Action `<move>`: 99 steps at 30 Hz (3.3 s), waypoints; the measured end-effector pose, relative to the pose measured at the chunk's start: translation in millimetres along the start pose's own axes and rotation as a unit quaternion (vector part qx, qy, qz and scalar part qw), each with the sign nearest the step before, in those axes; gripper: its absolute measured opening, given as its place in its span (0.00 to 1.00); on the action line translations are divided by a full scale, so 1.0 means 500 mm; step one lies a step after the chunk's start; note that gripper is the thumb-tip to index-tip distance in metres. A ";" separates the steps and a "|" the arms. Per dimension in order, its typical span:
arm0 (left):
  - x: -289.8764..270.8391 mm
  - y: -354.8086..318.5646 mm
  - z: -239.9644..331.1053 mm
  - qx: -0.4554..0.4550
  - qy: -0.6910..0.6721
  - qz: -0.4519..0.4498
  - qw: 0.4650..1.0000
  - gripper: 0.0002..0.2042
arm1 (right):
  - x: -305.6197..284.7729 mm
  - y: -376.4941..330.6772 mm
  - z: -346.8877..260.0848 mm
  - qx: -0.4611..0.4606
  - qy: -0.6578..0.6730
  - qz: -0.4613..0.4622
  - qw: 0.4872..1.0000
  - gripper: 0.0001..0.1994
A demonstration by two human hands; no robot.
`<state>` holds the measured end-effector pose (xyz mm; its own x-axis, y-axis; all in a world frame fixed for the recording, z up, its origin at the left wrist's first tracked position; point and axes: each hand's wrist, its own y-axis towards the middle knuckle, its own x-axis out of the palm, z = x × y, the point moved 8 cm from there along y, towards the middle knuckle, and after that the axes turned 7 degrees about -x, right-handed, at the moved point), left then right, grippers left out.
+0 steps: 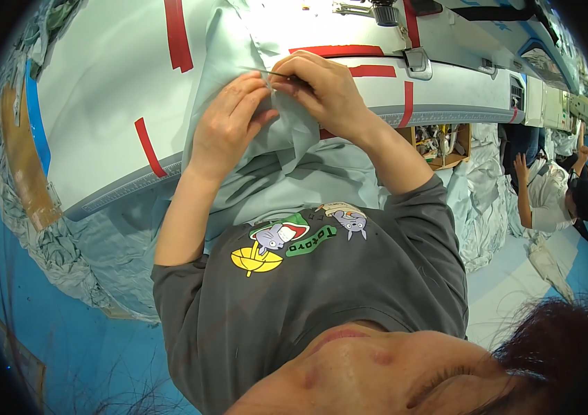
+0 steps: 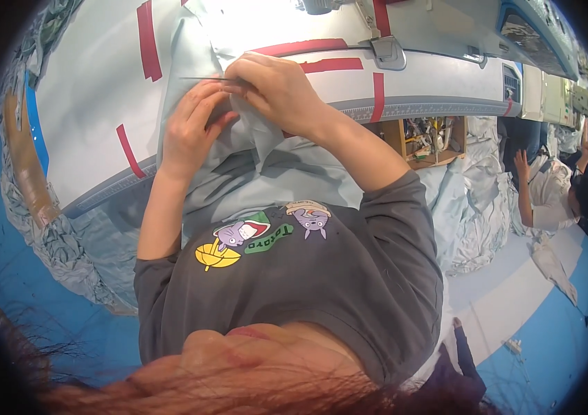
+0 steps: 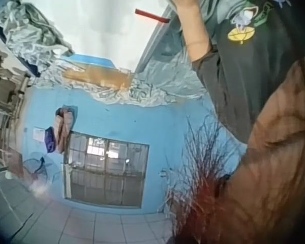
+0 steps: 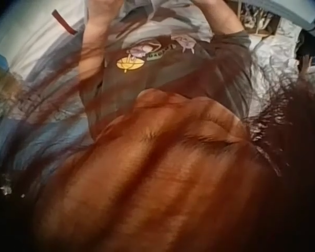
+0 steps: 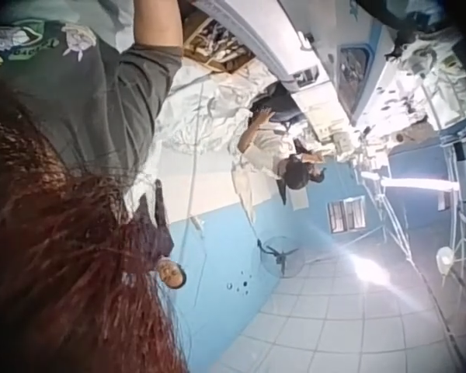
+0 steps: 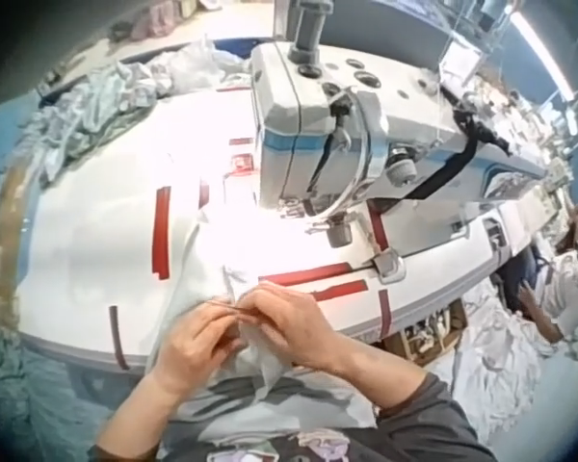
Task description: The person is sewing a large piece of light blue fabric using an industrial sewing machine.
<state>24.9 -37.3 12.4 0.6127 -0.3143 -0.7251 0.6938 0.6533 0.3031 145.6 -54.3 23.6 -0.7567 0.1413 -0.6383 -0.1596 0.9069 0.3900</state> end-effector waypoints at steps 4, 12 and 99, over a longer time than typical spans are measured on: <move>0.003 0.007 0.000 -0.012 0.036 -0.017 0.999 0.28 | 0.008 -0.016 0.009 0.080 0.138 -0.014 0.987 0.05; 0.008 0.012 -0.037 -0.023 0.218 -0.082 0.972 0.42 | -0.068 -0.157 -0.020 0.213 0.212 -0.091 0.949 0.03; -0.137 0.024 -0.102 -0.047 0.242 0.085 0.965 0.16 | -0.058 -0.020 0.017 -0.209 -0.257 -0.186 0.925 0.24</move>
<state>-27.8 27.3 33.9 0.4505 0.1468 -0.8806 0.5476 0.7337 0.4024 174.5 -64.2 32.7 -0.2155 0.1188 -0.9692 -0.6610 0.7129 0.2344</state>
